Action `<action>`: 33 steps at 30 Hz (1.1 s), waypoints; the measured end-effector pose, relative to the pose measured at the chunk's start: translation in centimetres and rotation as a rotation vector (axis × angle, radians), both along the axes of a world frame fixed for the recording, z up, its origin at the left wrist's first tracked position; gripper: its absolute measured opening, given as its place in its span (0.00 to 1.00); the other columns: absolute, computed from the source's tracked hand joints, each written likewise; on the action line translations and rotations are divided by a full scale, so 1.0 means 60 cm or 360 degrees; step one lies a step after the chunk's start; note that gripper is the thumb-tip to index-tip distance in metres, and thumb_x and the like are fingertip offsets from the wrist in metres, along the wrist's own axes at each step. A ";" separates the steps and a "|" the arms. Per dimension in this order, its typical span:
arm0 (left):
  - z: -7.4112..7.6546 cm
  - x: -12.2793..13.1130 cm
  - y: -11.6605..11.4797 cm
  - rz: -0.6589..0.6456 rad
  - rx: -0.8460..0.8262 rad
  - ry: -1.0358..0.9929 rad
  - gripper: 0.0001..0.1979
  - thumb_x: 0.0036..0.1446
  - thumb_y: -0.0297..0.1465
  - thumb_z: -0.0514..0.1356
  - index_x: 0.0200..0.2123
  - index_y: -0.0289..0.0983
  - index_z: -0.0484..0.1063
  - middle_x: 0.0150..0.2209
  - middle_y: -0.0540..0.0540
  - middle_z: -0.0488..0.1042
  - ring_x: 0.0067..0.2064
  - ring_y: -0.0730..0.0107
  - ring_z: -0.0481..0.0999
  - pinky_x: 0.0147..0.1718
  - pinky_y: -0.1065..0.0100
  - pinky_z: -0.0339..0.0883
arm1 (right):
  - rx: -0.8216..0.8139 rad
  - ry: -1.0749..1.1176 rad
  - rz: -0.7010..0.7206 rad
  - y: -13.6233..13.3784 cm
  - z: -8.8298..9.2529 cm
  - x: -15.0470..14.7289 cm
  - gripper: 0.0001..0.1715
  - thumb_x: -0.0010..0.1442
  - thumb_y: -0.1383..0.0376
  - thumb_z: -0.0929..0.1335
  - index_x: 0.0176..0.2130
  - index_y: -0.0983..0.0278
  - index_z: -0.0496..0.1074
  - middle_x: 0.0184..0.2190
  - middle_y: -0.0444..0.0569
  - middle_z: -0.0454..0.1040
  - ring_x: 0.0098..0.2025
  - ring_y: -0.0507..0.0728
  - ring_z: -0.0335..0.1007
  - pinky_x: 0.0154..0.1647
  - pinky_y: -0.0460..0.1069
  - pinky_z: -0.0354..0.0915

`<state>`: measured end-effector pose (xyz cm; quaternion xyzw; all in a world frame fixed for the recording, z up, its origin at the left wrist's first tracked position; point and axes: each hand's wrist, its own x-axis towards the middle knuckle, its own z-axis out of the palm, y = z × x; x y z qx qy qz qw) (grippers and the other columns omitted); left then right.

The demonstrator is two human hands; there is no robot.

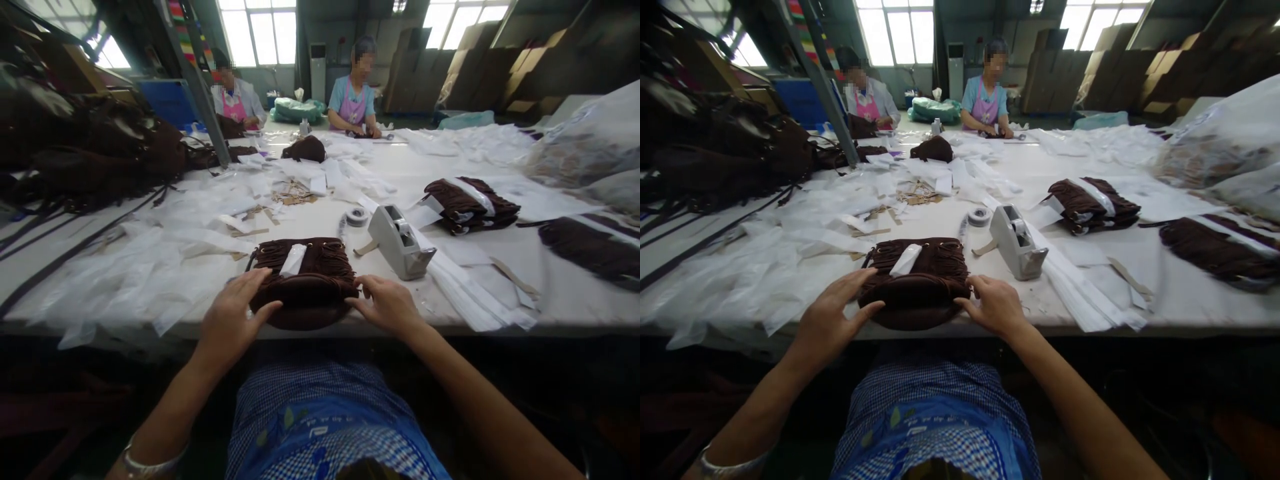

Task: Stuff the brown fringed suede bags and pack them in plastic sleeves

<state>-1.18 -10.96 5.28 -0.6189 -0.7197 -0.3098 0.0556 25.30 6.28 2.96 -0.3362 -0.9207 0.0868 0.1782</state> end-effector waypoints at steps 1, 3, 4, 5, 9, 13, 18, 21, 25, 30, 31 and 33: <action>0.009 0.009 0.013 -0.0069 -0.0004 0.0005 0.26 0.61 0.45 0.59 0.60 0.43 0.66 0.58 0.43 0.72 0.59 0.54 0.70 0.59 0.56 0.60 | 0.0059 0.0095 0.0048 -0.005 0.013 -0.003 0.20 0.60 0.50 0.70 0.45 0.60 0.73 0.36 0.49 0.78 0.38 0.60 0.73 0.37 0.51 0.62; 0.018 0.021 0.039 -0.0150 -0.0035 0.0028 0.23 0.63 0.43 0.57 0.58 0.42 0.69 0.54 0.42 0.75 0.55 0.54 0.73 0.56 0.57 0.64 | 0.0154 0.0280 0.0210 -0.012 0.031 -0.016 0.23 0.62 0.50 0.69 0.51 0.60 0.72 0.47 0.53 0.76 0.48 0.62 0.71 0.49 0.54 0.64; 0.019 0.024 0.051 -0.0163 -0.0057 0.0044 0.21 0.63 0.42 0.57 0.56 0.41 0.71 0.52 0.42 0.76 0.53 0.54 0.74 0.54 0.58 0.66 | 0.0175 0.0338 0.0300 -0.013 0.036 -0.026 0.24 0.63 0.51 0.68 0.54 0.60 0.71 0.51 0.54 0.75 0.52 0.62 0.69 0.53 0.55 0.63; 0.021 0.024 0.060 -0.0163 -0.0084 0.0062 0.19 0.64 0.41 0.57 0.54 0.41 0.73 0.51 0.43 0.77 0.51 0.55 0.75 0.52 0.59 0.67 | 0.0180 0.0368 0.0372 -0.011 0.038 -0.037 0.24 0.64 0.53 0.68 0.55 0.60 0.71 0.53 0.53 0.74 0.53 0.62 0.68 0.55 0.56 0.63; 0.033 0.016 0.076 -0.0189 -0.0333 0.0124 0.15 0.62 0.38 0.60 0.50 0.43 0.76 0.48 0.46 0.78 0.48 0.58 0.76 0.46 0.62 0.69 | 0.0082 0.0389 0.0552 0.013 0.028 -0.071 0.17 0.63 0.60 0.70 0.51 0.60 0.74 0.47 0.51 0.77 0.48 0.60 0.70 0.50 0.55 0.67; 0.053 0.010 0.081 -0.0257 -0.0474 0.0136 0.12 0.59 0.36 0.63 0.46 0.44 0.77 0.47 0.48 0.76 0.47 0.61 0.75 0.42 0.65 0.67 | -0.0035 0.0411 0.0650 0.033 0.021 -0.081 0.09 0.61 0.64 0.72 0.44 0.61 0.75 0.41 0.49 0.77 0.44 0.57 0.70 0.46 0.51 0.66; 0.034 0.022 0.096 -0.0322 -0.0416 0.0182 0.06 0.56 0.27 0.62 0.38 0.41 0.75 0.40 0.49 0.75 0.42 0.64 0.74 0.39 0.66 0.65 | 0.0067 0.0358 0.0642 0.034 0.007 -0.089 0.11 0.56 0.73 0.71 0.39 0.61 0.73 0.39 0.47 0.74 0.42 0.57 0.67 0.41 0.49 0.64; -0.011 0.038 0.091 -0.0328 -0.0338 0.0447 0.06 0.57 0.22 0.59 0.34 0.39 0.73 0.35 0.47 0.74 0.40 0.61 0.72 0.38 0.64 0.64 | 0.0291 0.0290 0.0692 0.031 -0.023 -0.091 0.09 0.59 0.73 0.68 0.39 0.61 0.72 0.36 0.47 0.73 0.39 0.57 0.65 0.39 0.49 0.62; -0.075 0.052 0.063 -0.0402 -0.0276 0.0719 0.07 0.62 0.24 0.57 0.39 0.38 0.74 0.33 0.45 0.73 0.38 0.58 0.70 0.38 0.60 0.63 | 0.0483 0.0221 0.0912 0.036 -0.059 -0.073 0.08 0.64 0.71 0.66 0.42 0.62 0.74 0.36 0.49 0.75 0.38 0.57 0.65 0.39 0.50 0.64; -0.089 0.048 0.045 -0.0438 -0.0259 0.0531 0.21 0.58 0.19 0.57 0.53 0.39 0.70 0.42 0.44 0.75 0.42 0.58 0.70 0.42 0.60 0.64 | 0.0360 0.0292 0.0910 0.029 -0.047 -0.020 0.19 0.64 0.74 0.63 0.52 0.62 0.72 0.48 0.52 0.76 0.48 0.57 0.69 0.51 0.54 0.67; -0.084 0.046 0.046 -0.0421 -0.0293 0.0457 0.22 0.56 0.18 0.57 0.52 0.39 0.71 0.41 0.45 0.75 0.42 0.58 0.70 0.42 0.61 0.64 | 0.0365 0.0340 0.0860 0.019 -0.043 -0.011 0.22 0.63 0.74 0.64 0.55 0.61 0.70 0.52 0.52 0.75 0.52 0.58 0.69 0.56 0.57 0.66; -0.073 0.041 0.054 -0.0371 -0.0375 0.0273 0.22 0.52 0.18 0.57 0.49 0.40 0.73 0.38 0.46 0.75 0.42 0.59 0.71 0.40 0.63 0.65 | 0.0367 0.0444 0.0834 -0.012 -0.040 0.000 0.26 0.64 0.72 0.64 0.59 0.59 0.67 0.56 0.51 0.73 0.58 0.59 0.67 0.63 0.61 0.60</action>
